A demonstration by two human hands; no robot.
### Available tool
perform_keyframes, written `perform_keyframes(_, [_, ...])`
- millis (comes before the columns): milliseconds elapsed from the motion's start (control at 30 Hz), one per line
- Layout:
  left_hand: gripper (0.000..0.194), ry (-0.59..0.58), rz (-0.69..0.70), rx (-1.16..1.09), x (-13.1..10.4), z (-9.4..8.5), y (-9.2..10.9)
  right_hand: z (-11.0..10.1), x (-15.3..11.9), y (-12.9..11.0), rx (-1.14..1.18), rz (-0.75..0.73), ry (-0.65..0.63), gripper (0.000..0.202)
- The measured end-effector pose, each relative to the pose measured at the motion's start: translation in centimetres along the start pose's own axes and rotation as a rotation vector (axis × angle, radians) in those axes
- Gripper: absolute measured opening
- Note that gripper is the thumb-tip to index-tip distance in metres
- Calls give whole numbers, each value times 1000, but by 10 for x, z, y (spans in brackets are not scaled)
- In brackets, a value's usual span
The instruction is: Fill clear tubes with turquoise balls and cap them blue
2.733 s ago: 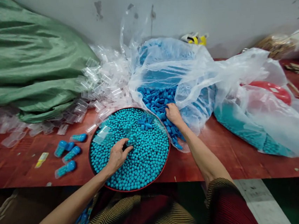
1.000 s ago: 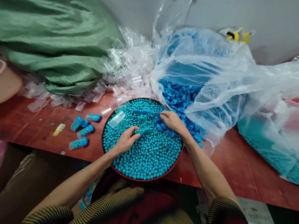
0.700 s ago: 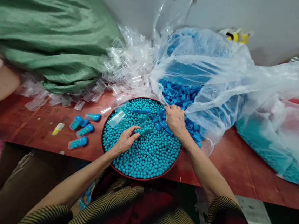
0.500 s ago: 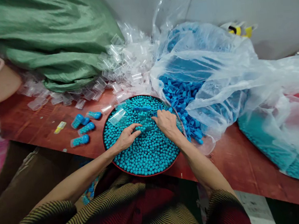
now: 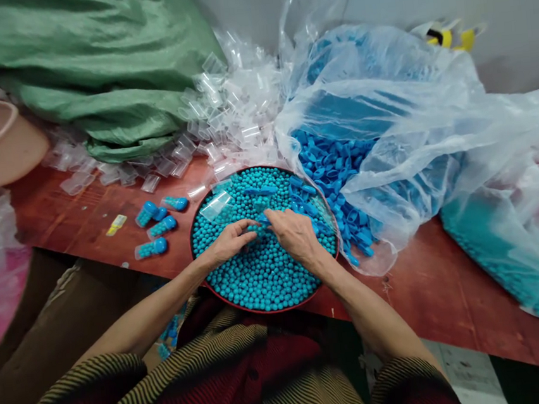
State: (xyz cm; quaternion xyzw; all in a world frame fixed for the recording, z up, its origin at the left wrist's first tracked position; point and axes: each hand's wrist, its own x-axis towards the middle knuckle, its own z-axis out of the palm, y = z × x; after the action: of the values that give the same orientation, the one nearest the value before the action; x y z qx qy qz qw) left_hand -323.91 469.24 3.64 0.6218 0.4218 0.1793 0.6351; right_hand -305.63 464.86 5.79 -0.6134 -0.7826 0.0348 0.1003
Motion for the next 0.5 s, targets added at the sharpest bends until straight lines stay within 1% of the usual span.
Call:
perform_keyframes(67, [30, -25, -23, -22, -3, 0, 1, 3, -5, -10, 38, -45, -17, 25])
perform_keyframes(133, [30, -57, -49, -62, -6, 0, 1, 7, -10, -13, 123, -71, -22, 28])
perform_keyframes(233, [32, -78, -48, -149, -10, -1, 1, 11, -17, -11, 387, -103, 35, 29])
perform_keyframes(300, [35, -82, -32, -189, -11, 0, 2, 12, -20, -8, 562, -52, 107, 27])
perform_keyframes(367, [37, -90, -12, -196, -11, 1, 4, 14, -22, -7, 668, 52, 168, 23])
perform_keyframes(433, [39, -91, 12, -188, -12, 3, 6, 15, -22, -8, 741, 129, 196, 21])
perform_keyframes(500, [43, -79, 24, -185, -12, 6, 7, 17, -21, -10, 821, 166, 194, 19])
